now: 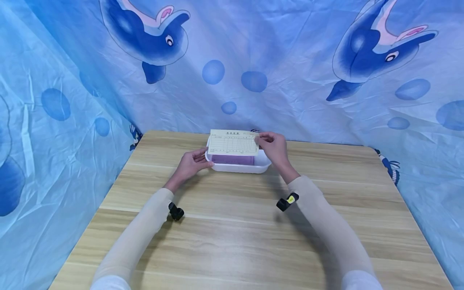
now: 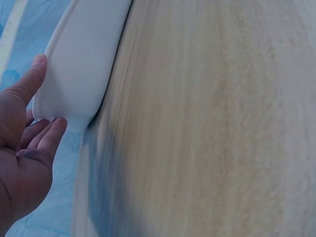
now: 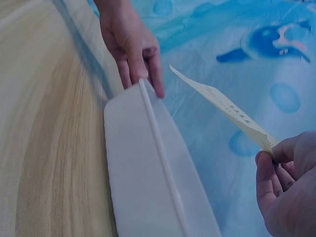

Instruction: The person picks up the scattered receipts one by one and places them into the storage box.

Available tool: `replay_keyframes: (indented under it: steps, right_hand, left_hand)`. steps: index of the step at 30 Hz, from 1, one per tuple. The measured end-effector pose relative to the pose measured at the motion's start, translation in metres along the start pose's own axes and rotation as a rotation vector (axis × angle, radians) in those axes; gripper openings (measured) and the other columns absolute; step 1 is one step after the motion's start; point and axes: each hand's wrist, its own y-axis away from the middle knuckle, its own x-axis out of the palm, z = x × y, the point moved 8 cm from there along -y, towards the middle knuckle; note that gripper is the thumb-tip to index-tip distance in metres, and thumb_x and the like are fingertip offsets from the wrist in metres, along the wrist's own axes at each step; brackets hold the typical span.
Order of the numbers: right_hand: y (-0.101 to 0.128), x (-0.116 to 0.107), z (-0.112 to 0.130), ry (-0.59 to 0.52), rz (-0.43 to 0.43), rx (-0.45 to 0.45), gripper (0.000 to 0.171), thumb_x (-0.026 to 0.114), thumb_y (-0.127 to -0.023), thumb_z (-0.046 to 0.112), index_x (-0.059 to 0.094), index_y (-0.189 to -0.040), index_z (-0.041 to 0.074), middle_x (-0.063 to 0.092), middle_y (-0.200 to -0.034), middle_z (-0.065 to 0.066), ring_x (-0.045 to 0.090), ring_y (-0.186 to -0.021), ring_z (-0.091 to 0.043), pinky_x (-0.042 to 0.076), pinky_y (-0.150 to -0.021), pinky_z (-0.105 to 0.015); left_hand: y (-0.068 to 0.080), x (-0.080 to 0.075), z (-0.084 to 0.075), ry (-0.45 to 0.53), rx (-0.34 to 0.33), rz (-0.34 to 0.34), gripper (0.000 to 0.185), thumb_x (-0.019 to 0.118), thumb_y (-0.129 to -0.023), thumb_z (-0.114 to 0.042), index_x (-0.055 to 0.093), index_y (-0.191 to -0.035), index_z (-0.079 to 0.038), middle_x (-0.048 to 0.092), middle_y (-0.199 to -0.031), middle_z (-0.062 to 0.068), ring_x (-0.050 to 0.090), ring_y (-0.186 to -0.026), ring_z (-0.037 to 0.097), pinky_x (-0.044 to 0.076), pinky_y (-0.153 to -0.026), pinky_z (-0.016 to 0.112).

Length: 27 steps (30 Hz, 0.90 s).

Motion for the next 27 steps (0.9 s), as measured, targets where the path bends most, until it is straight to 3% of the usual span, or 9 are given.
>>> replay_keyframes:
  steps: [5, 10, 20, 27]
  right_hand:
    - [-0.015, 0.008, -0.012, -0.019, -0.005, 0.015, 0.023, 0.075, -0.093, 0.013, 0.076, -0.111, -0.001, 0.075, -0.100, -0.015, 0.071, -0.079, -0.012, 0.066, -0.084, -0.042]
    - [-0.025, 0.017, -0.022, 0.010, -0.012, 0.034, 0.022, 0.074, -0.093, 0.013, 0.076, -0.110, -0.001, 0.075, -0.100, -0.015, 0.071, -0.078, -0.011, 0.066, -0.080, -0.038]
    - [-0.033, 0.033, -0.031, 0.234, 0.008, 0.045, 0.018, 0.074, -0.090, 0.014, 0.078, -0.104, 0.003, 0.077, -0.096, -0.014, 0.072, -0.072, -0.017, 0.063, -0.064, -0.026]
    - [-0.036, 0.037, -0.037, 0.379, 0.005, 0.047, 0.015, 0.074, -0.089, 0.013, 0.079, -0.099, 0.004, 0.078, -0.094, -0.012, 0.070, -0.073, -0.017, 0.057, -0.062, -0.024]
  left_hand:
    - [0.001, 0.000, -0.003, 0.012, 0.007, 0.001, 0.075, 0.084, -0.085, -0.009, 0.046, -0.148, 0.006, 0.050, -0.149, 0.028, 0.057, -0.131, 0.039, 0.057, -0.098, 0.025]
    - [0.000, 0.000, -0.004, 0.025, 0.012, 0.005, 0.074, 0.084, -0.085, -0.009, 0.047, -0.147, 0.007, 0.052, -0.146, 0.028, 0.057, -0.131, 0.039, 0.057, -0.098, 0.025]
    - [0.000, 0.001, -0.004, 0.047, 0.009, 0.021, 0.074, 0.084, -0.086, -0.006, 0.046, -0.148, 0.009, 0.050, -0.148, 0.029, 0.055, -0.133, 0.041, 0.057, -0.096, 0.023]
    - [0.000, 0.002, -0.004, 0.058, 0.003, 0.017, 0.077, 0.084, -0.085, -0.004, 0.044, -0.148, 0.011, 0.048, -0.149, 0.029, 0.056, -0.132, 0.041, 0.058, -0.094, 0.023]
